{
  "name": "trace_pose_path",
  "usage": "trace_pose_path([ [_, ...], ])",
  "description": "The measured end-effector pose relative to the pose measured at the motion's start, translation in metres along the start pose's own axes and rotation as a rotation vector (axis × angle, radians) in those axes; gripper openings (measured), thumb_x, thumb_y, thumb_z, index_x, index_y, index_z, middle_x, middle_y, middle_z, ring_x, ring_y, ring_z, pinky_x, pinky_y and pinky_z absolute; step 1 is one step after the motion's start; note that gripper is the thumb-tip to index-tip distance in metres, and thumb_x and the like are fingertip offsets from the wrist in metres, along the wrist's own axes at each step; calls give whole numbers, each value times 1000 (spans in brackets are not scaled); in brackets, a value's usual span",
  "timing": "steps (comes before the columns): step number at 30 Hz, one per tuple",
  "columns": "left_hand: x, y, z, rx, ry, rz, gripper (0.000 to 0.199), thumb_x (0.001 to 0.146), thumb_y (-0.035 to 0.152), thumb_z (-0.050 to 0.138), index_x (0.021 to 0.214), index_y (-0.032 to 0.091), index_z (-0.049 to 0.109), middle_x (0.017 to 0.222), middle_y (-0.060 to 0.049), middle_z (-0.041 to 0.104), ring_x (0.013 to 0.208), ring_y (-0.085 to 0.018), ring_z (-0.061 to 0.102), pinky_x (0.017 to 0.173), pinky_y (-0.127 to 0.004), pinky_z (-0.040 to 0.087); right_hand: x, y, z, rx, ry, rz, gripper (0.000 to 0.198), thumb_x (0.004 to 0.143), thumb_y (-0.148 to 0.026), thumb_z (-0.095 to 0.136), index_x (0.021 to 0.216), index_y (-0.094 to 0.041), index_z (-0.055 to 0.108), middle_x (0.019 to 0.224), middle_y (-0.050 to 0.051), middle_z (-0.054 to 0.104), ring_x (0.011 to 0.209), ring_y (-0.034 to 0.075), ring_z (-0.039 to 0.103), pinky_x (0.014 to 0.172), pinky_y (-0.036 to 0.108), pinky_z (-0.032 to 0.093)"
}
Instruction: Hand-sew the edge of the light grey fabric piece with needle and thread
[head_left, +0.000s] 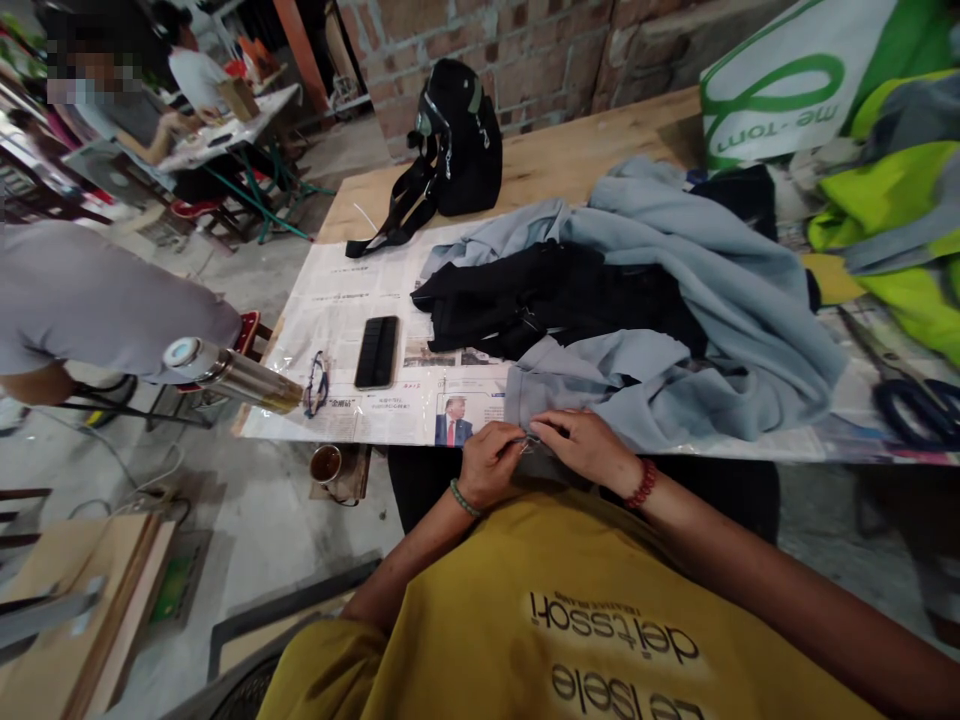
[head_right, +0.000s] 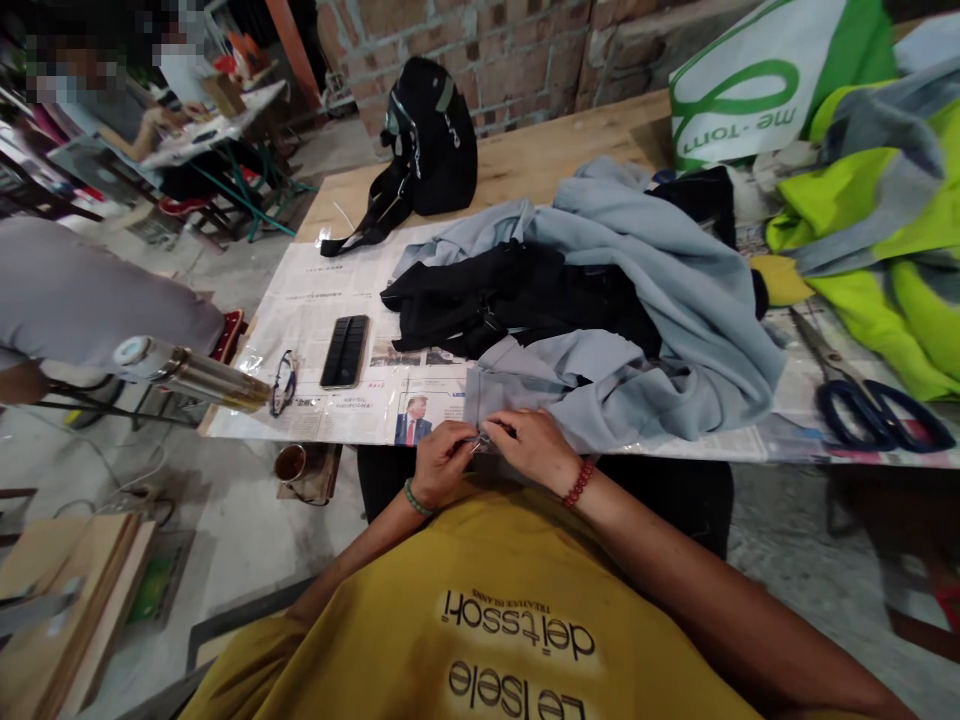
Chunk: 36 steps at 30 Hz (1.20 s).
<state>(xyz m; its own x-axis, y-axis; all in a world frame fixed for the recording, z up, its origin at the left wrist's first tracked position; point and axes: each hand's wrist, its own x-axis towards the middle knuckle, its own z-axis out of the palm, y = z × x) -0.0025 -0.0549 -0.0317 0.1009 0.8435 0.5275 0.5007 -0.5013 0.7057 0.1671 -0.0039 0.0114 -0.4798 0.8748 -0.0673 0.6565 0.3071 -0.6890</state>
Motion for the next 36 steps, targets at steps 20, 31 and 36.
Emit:
trace_pose_path([
  [20, -4, 0, 2, 36, -18, 38, 15, 85, 12, 52, 93, 17, 62, 88, -6, 68, 85, -14, 63, 75, -29, 54, 0, 3, 9, -20, 26, -145, 24, 86, -27, 49, 92, -24, 72, 87, 3, 73, 83, 19, 62, 78, 34, 38],
  [31, -4, 0, 1, 54, -28, 61, 14, 84, 12, 53, 92, 17, 63, 82, -4, 67, 79, -14, 62, 70, -28, 53, -2, 7, 5, -61, -49, -171, 24, 86, -26, 48, 94, -24, 71, 89, 4, 71, 87, 19, 61, 81, 36, 38],
  [36, -4, 0, 0, 59, -54, 63, 14, 85, 13, 52, 92, 17, 63, 82, -5, 67, 79, -14, 62, 70, -28, 53, 0, 12, -3, -16, -151, -210, 25, 85, -27, 49, 100, -22, 68, 95, 4, 69, 90, 19, 60, 85, 35, 38],
])
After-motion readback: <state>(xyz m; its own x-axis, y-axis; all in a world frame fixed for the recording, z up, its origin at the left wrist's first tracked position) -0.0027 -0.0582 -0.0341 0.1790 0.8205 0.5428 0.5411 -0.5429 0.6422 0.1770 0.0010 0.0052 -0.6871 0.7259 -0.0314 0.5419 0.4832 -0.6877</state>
